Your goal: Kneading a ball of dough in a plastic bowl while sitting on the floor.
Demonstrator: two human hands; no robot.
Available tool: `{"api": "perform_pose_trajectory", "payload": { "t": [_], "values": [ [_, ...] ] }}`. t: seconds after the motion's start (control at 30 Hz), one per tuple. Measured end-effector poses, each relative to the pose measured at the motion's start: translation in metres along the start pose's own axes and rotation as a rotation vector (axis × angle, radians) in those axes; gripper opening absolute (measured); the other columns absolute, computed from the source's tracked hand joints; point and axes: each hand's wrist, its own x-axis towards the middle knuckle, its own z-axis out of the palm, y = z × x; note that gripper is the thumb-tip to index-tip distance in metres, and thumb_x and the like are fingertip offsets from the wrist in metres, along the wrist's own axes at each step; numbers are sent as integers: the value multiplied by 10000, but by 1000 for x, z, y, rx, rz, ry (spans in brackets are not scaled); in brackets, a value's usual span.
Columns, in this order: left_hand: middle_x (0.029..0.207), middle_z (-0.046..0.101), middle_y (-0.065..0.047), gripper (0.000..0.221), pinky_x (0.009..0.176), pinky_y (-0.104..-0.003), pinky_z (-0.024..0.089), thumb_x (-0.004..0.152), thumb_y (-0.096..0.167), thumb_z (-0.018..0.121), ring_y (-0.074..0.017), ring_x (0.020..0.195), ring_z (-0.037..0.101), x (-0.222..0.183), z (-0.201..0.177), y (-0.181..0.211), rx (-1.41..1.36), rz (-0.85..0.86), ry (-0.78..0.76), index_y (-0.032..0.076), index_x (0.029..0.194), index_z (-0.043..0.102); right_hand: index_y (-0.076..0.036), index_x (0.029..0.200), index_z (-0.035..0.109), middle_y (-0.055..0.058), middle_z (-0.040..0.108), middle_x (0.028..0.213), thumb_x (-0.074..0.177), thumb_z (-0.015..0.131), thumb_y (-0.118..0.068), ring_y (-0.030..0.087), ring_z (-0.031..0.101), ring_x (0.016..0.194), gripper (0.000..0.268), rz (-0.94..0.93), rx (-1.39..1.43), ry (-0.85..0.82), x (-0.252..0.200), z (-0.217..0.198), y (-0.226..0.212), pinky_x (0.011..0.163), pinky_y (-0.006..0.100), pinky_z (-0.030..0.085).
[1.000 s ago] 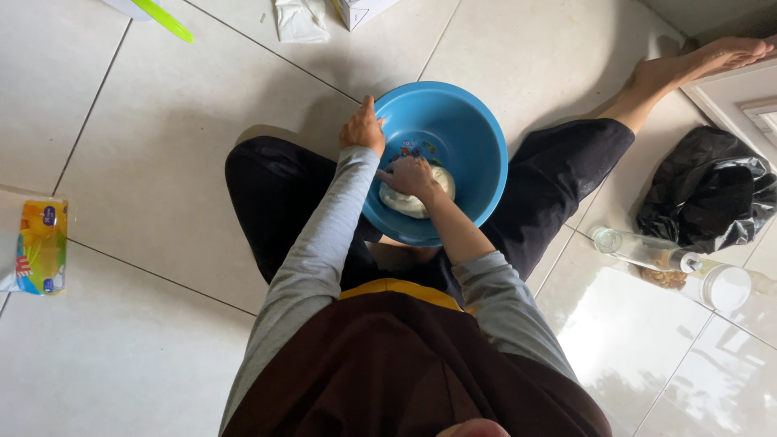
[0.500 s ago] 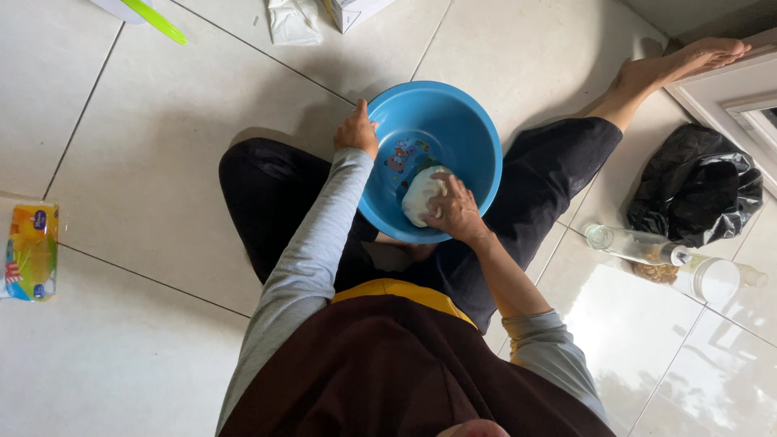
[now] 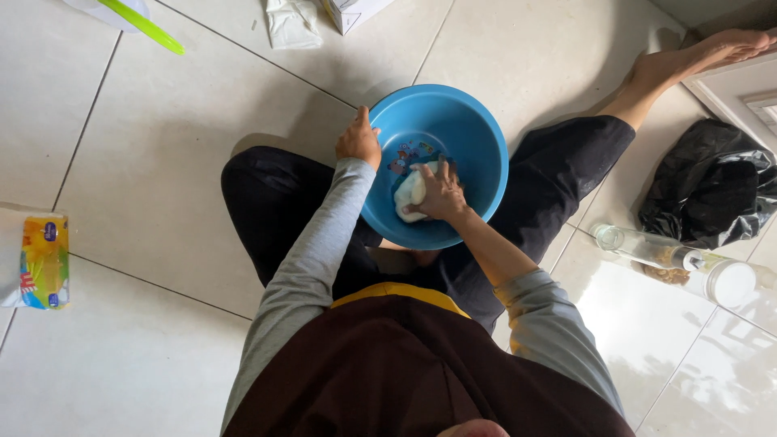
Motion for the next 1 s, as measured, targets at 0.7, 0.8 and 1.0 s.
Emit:
{"api": "perform_pose_trajectory", "payload": {
  "t": [0.7,0.8,1.0],
  "values": [
    [1283,700,-103,529,887,-508,621,1041,329,617,-328,1053,742,-2,-8,9,50,-52,95,126,1482,405,-144,733,477,50,456,633,684,694,-730,279,535,475,627,-266,-483,1188,91,47,-4,467,467,426],
    [1284,699,-126,521,890,-507,623,1043,313,619,-325,1057,743,2,1,3,31,-35,93,118,1475,404,-151,734,539,35,461,608,697,691,-833,249,541,422,700,-337,-337,1214,73,42,-1,415,427,457],
    [1263,709,-127,524,885,-485,620,1047,317,607,-310,1039,749,-1,-1,3,62,-29,89,103,1481,406,-274,1285,548,61,572,1190,724,851,-567,378,651,1104,702,10,-166,85,17,18,-13,818,624,532]
  ]
}}
